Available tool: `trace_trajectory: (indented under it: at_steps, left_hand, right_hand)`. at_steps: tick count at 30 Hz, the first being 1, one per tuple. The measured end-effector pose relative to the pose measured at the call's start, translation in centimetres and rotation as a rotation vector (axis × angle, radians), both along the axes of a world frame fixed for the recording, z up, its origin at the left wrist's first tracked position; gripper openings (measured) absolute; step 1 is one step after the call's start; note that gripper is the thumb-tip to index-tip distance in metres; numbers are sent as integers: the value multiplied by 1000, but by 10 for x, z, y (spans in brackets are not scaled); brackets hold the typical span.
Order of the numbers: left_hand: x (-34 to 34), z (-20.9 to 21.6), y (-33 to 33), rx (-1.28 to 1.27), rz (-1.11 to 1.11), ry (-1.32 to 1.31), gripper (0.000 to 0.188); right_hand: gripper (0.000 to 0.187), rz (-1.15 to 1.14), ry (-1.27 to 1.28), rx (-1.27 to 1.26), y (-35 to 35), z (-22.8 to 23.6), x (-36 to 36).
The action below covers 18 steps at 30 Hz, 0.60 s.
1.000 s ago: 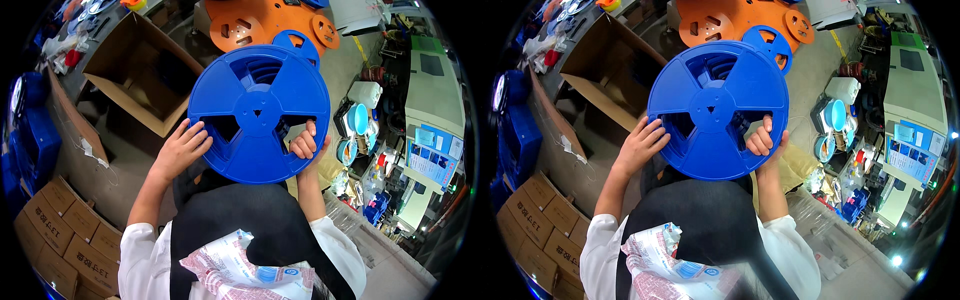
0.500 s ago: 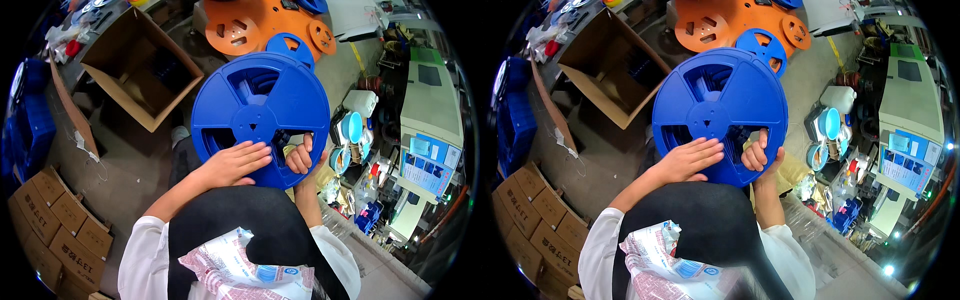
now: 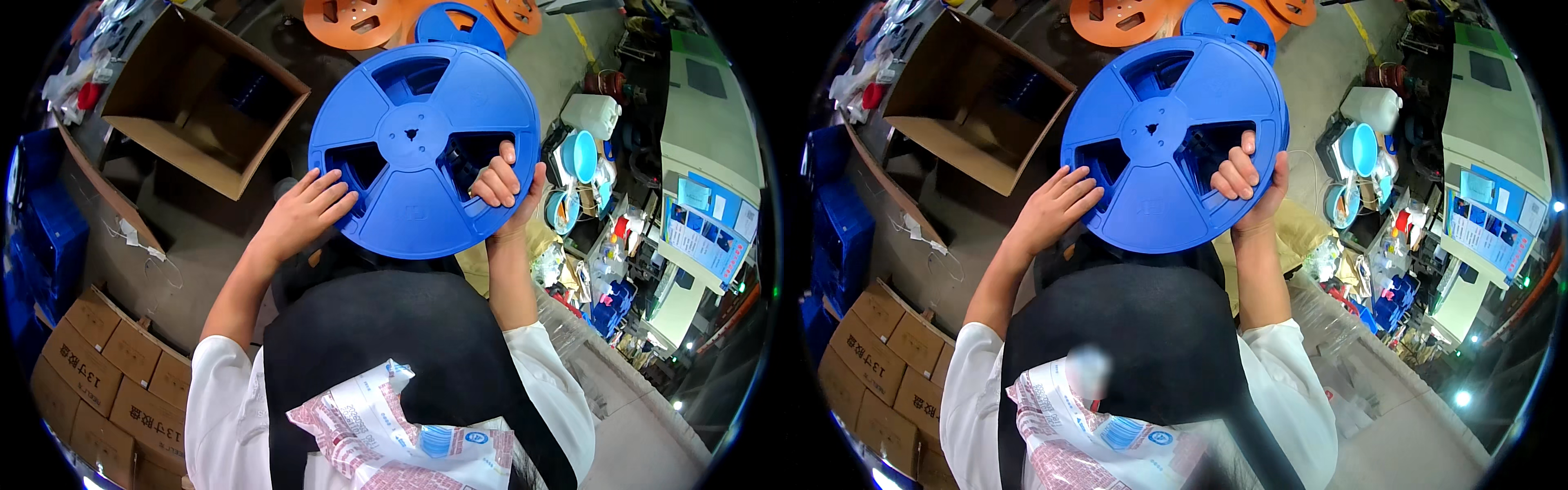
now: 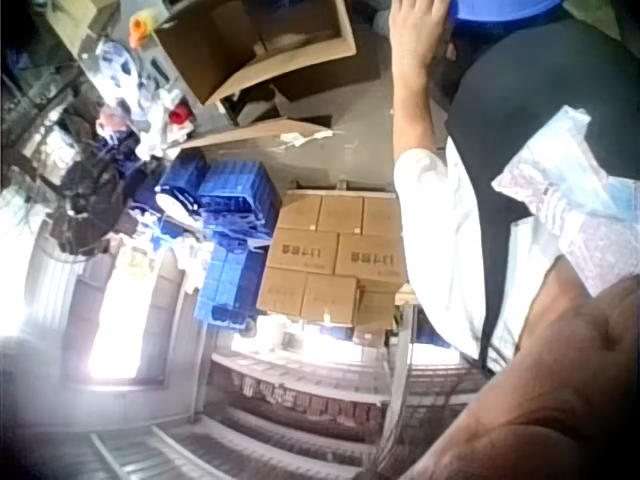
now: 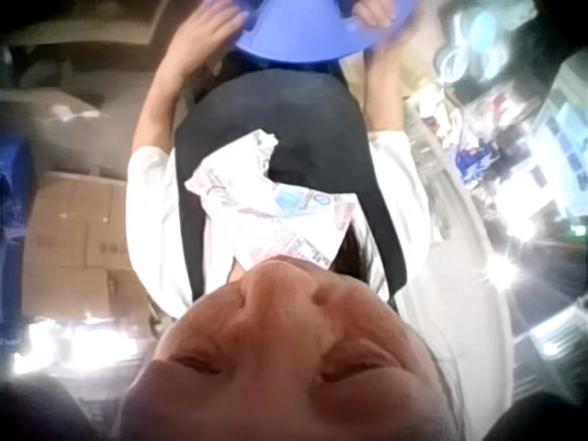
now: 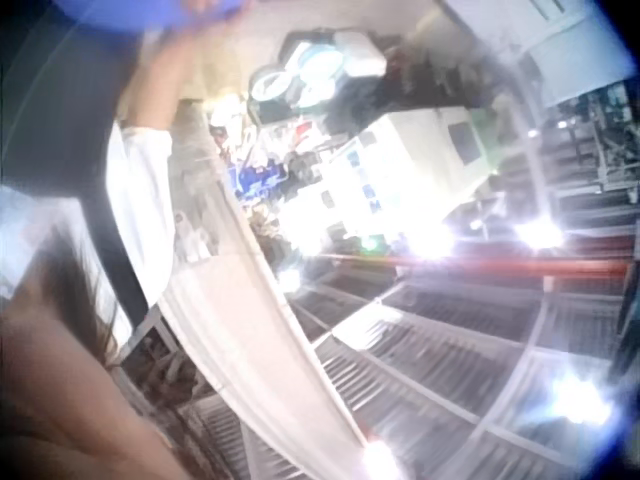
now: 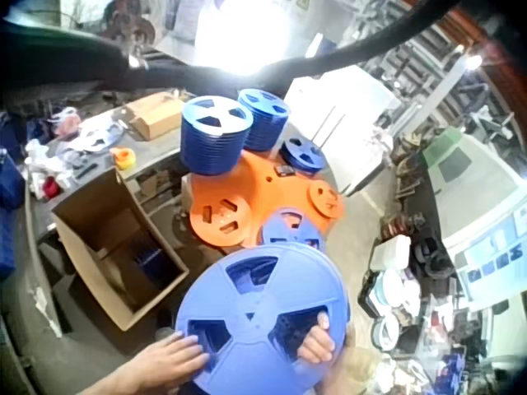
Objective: The person takes blue plastic reels from a stack and places them one by one into a cardboard box.
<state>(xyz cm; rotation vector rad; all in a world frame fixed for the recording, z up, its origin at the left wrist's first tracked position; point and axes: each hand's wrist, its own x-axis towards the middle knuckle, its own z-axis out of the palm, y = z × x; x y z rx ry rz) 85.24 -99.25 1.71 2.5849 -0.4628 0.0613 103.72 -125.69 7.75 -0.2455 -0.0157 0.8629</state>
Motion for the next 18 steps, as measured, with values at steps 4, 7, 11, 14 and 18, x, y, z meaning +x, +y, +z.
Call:
trace_trajectory:
  at_steps: [4, 7, 11, 14, 18]
  left_hand:
    - [-8, -7, 2, -169, 142, 90, 43]
    - [-22, 7, 12, -797, 462, 453, 36]
    - [-56, -11, 26, -1875, 784, 537, 32]
    - [-76, -22, 41, -2159, 847, 382, 35]
    - [-84, -29, 58, -2259, 904, 326, 34]
  right_hand:
    - [40, -69, 4, -476, 21, 19, 8]
    - [41, -57, -1, -638, 29, 14, 16]
    - [35, 25, -68, -841, 13, -11, 19]
    - [32, -1, -7, -925, 4, -22, 17]
    - [32, -28, 6, -970, -3, -31, 17]
